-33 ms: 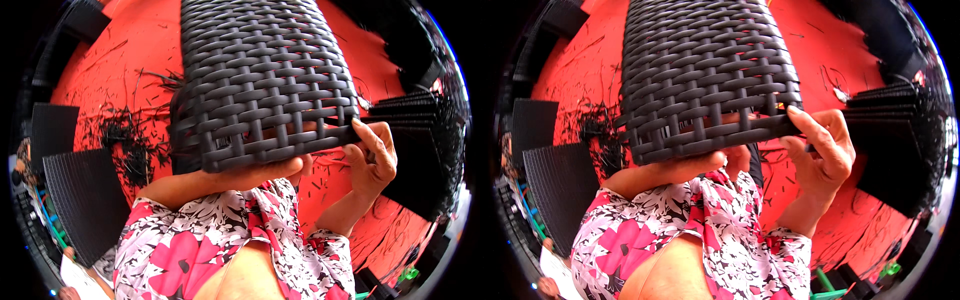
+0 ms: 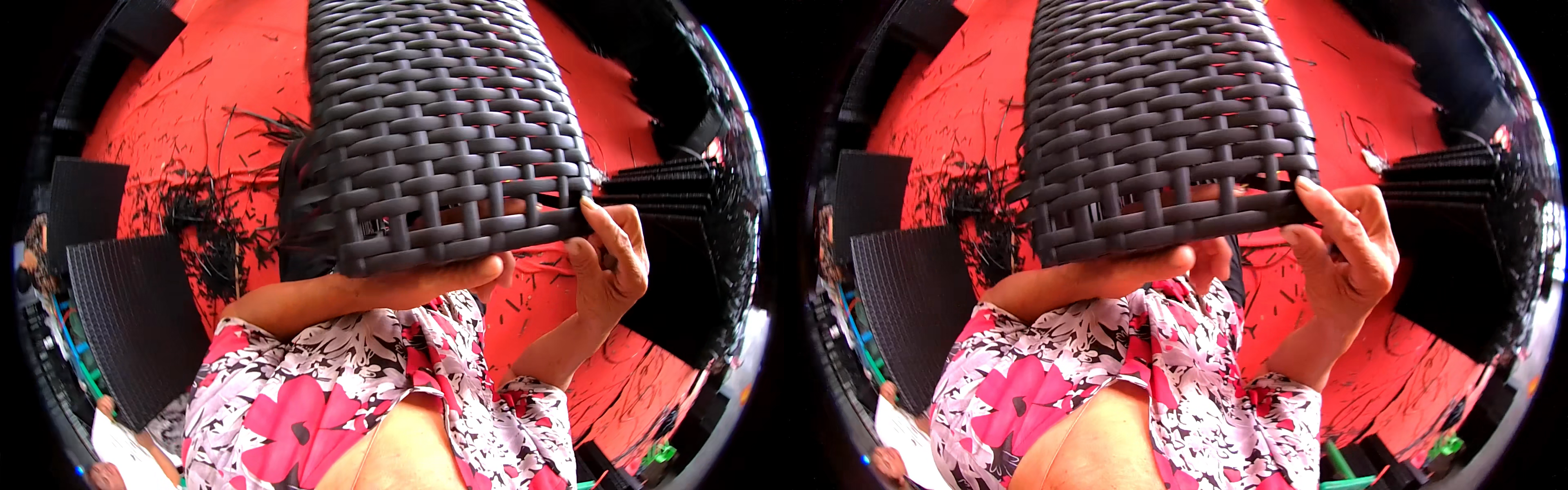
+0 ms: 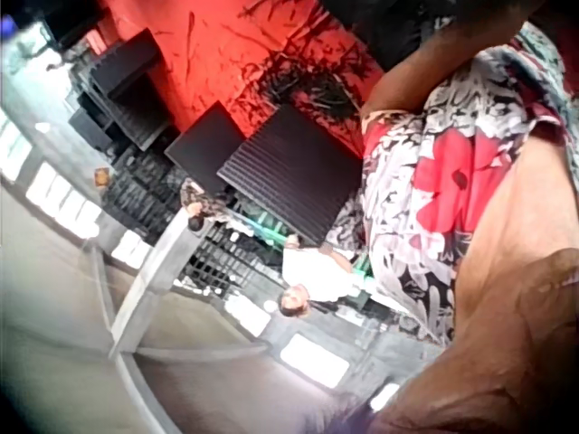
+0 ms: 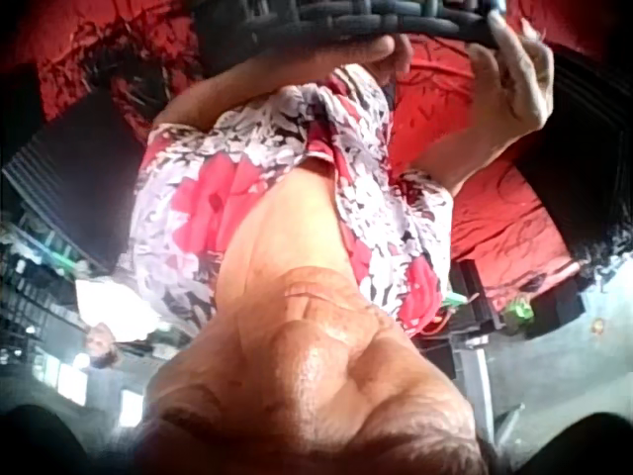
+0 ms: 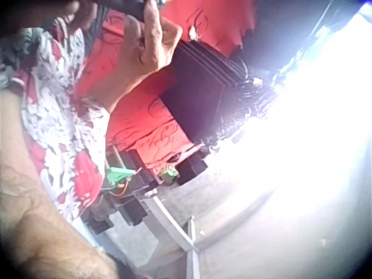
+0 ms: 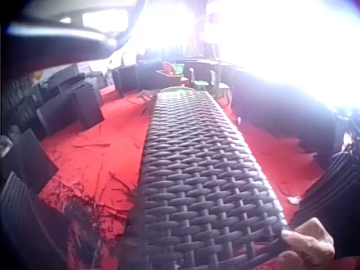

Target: The person weaves flexible plastic strips into a black rattan-style chair frame by hand, threading the strips through the existing mesh and pulling them tight.

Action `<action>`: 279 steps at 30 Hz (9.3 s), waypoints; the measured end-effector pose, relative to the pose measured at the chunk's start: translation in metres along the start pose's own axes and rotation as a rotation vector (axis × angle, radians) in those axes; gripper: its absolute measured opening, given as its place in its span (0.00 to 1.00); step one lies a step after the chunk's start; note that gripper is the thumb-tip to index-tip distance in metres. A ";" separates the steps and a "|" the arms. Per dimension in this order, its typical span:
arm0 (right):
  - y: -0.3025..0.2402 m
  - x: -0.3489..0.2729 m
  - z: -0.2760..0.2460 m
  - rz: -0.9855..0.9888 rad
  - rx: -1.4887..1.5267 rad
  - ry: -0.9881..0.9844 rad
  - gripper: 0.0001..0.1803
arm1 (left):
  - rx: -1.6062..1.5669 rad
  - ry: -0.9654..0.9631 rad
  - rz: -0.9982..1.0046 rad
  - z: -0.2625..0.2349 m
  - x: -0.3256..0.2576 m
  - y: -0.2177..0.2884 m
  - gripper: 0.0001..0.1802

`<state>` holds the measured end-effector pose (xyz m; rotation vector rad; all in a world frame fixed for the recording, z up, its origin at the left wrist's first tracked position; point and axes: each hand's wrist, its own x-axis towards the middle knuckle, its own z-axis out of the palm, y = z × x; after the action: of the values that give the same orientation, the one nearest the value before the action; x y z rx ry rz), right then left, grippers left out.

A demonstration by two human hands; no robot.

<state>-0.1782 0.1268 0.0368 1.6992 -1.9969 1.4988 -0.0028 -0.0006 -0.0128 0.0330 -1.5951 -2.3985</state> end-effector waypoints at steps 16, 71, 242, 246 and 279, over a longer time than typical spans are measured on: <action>0.031 -0.018 0.003 0.046 -0.076 0.107 0.17 | 0.114 -0.055 0.037 -0.007 -0.019 -0.037 0.14; 0.016 0.014 -0.037 0.004 -0.304 0.078 0.08 | 1.313 0.648 0.526 -0.037 -0.068 0.007 0.08; -0.008 0.041 -0.018 0.017 -0.122 -0.174 0.38 | 0.600 -0.046 0.064 0.027 0.101 0.108 0.28; -0.013 0.044 -0.023 0.041 -0.075 -0.139 0.39 | 0.349 -0.077 -0.075 0.028 0.122 0.098 0.24; -0.010 0.030 -0.004 -0.341 -0.137 -0.233 0.12 | 1.229 0.445 0.543 -0.046 -0.021 0.108 0.05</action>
<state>-0.1830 0.1108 0.0642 2.1024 -1.7395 1.0720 0.0467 -0.0768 0.0645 0.2865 -2.1635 -0.7117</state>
